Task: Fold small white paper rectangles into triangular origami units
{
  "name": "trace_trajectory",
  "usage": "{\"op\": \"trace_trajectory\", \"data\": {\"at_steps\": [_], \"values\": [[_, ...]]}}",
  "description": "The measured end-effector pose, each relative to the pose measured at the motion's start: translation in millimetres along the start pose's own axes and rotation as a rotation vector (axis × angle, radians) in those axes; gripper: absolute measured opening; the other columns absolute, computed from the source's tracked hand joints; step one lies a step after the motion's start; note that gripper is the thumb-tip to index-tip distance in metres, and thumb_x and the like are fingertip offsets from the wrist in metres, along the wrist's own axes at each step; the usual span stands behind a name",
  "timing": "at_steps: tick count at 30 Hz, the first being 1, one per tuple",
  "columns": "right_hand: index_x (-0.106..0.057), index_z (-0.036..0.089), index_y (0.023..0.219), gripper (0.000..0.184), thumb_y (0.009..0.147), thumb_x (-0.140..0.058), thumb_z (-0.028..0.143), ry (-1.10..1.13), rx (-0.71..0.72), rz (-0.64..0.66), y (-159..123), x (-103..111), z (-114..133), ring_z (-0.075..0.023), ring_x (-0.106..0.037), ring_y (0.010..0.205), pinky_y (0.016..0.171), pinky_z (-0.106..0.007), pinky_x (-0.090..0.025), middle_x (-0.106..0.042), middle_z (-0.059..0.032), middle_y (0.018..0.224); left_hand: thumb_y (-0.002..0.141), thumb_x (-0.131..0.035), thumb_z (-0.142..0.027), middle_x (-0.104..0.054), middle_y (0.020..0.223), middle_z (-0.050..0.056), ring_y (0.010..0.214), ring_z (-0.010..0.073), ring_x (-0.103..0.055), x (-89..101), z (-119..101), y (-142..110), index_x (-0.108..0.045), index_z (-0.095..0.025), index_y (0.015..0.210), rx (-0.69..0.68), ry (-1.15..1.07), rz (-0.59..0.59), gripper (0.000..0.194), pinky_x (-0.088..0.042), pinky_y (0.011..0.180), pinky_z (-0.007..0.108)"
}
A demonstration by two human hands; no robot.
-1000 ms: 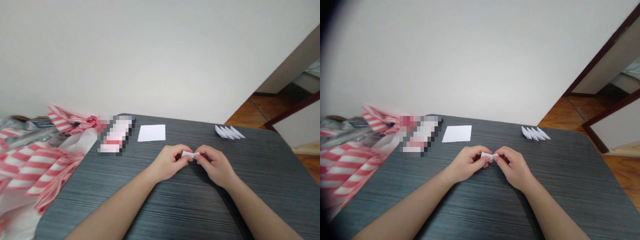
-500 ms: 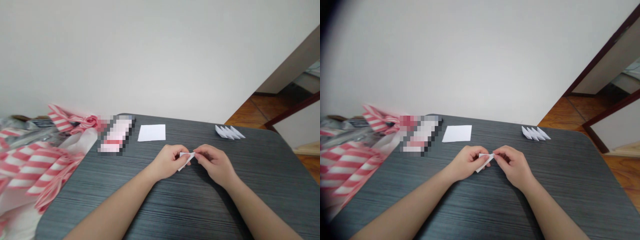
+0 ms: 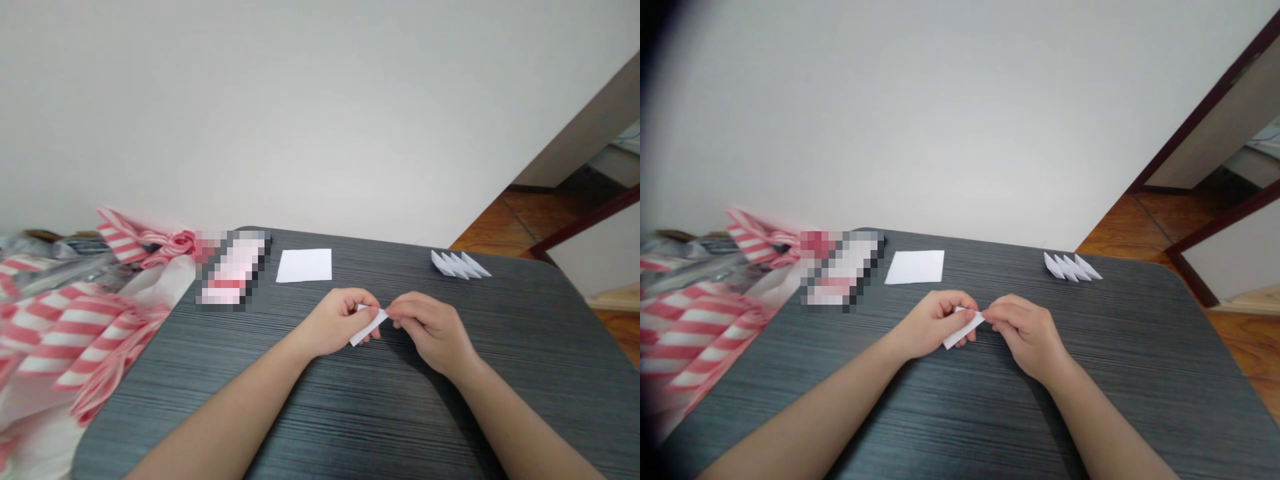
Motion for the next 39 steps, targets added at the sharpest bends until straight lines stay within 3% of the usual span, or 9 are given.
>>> {"op": "trace_trajectory", "data": {"at_steps": [6,13,18,22,26,31,39], "values": [[-0.074,0.022,0.098,0.022,0.094,-0.055,0.011,-0.041,0.041,0.026,-1,-1,6,-0.0166,-0.068,0.08,0.071,-0.028,-0.055,-0.071,-0.0069,0.092,0.09,-0.06,-0.043,-0.069,0.069,0.006,0.052,0.0091,-0.055,-2.5,-2,0,-0.067,-0.011,0.082,0.027,0.043,0.069,0.033,-0.04,0.048,0.019],[-0.074,0.024,0.095,0.021,0.095,-0.055,0.015,-0.031,0.026,0.029,0,-2,6,-0.0185,-0.07,0.084,0.075,-0.03,-0.056,-0.074,-0.0066,0.093,0.09,-0.059,-0.043,-0.067,0.066,0.003,0.05,0.0089,-0.053,-1.2,-1,-1,-0.063,-0.013,0.081,0.057,0.088,0.021,0.031,-0.04,0.046,0.019],[-0.07,0.02,0.093,0.017,0.095,-0.053,0.02,-0.027,-0.302,0.016,-3,-1,-16,-0.0149,-0.066,0.062,0.064,-0.026,-0.051,-0.07,-0.0005,0.067,0.091,-0.055,-0.036,-0.065,0.068,0.001,0.052,0.0078,-0.051,-1.0,-1,0,-0.063,-0.014,0.082,0.014,0.201,0.016,0.025,-0.036,0.046,0.017],[-0.067,0.019,0.077,0.031,0.099,-0.046,0.025,0.034,-0.47,0.153,-5,-9,-23,-0.0118,-0.058,0.048,0.054,-0.023,-0.045,-0.062,0.0025,0.052,0.092,-0.053,-0.033,-0.065,0.068,0.001,0.053,0.0082,-0.051,-2.6,-3,0,-0.063,-0.014,0.082,-0.017,0.297,0.026,0.024,-0.035,0.047,0.017],[-0.062,0.018,0.067,0.034,0.098,-0.048,0.025,0.045,-0.475,0.259,-3,-16,-19,-0.0105,-0.056,0.046,0.053,-0.021,-0.042,-0.06,0.0031,0.049,0.091,-0.054,-0.029,-0.065,0.068,0.0,0.055,0.0082,-0.052,-4.6,-10,-1,-0.065,-0.014,0.078,-0.051,0.389,0.04,0.022,-0.035,0.049,0.017],[-0.06,0.019,0.068,0.026,0.093,-0.053,0.021,0.028,-0.45,0.294,-3,-18,-17,-0.0105,-0.055,0.046,0.051,-0.021,-0.04,-0.058,0.0041,0.051,0.09,-0.056,-0.029,-0.064,0.064,-0.001,0.052,0.0077,-0.05,-4.7,-14,-2,-0.065,-0.014,0.074,-0.053,0.439,0.041,0.024,-0.034,0.048,0.017],[-0.058,0.02,0.069,0.024,0.092,-0.053,0.02,-0.065,-0.361,0.167,-3,-8,-19,-0.0119,-0.052,0.054,0.054,-0.023,-0.038,-0.057,0.003,0.057,0.092,-0.055,-0.042,-0.068,0.073,0.003,0.054,0.0094,-0.056,-3.8,-3,0,-0.06,-0.014,0.091,0.024,0.086,0.012,0.028,-0.044,0.052,0.02]]}}
Point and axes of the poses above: each hand's wrist, its own y-axis towards the middle knuckle, its own x-axis out of the back of the hand, z = x × y, the point moved 6 cm from there along y, towards the middle knuckle
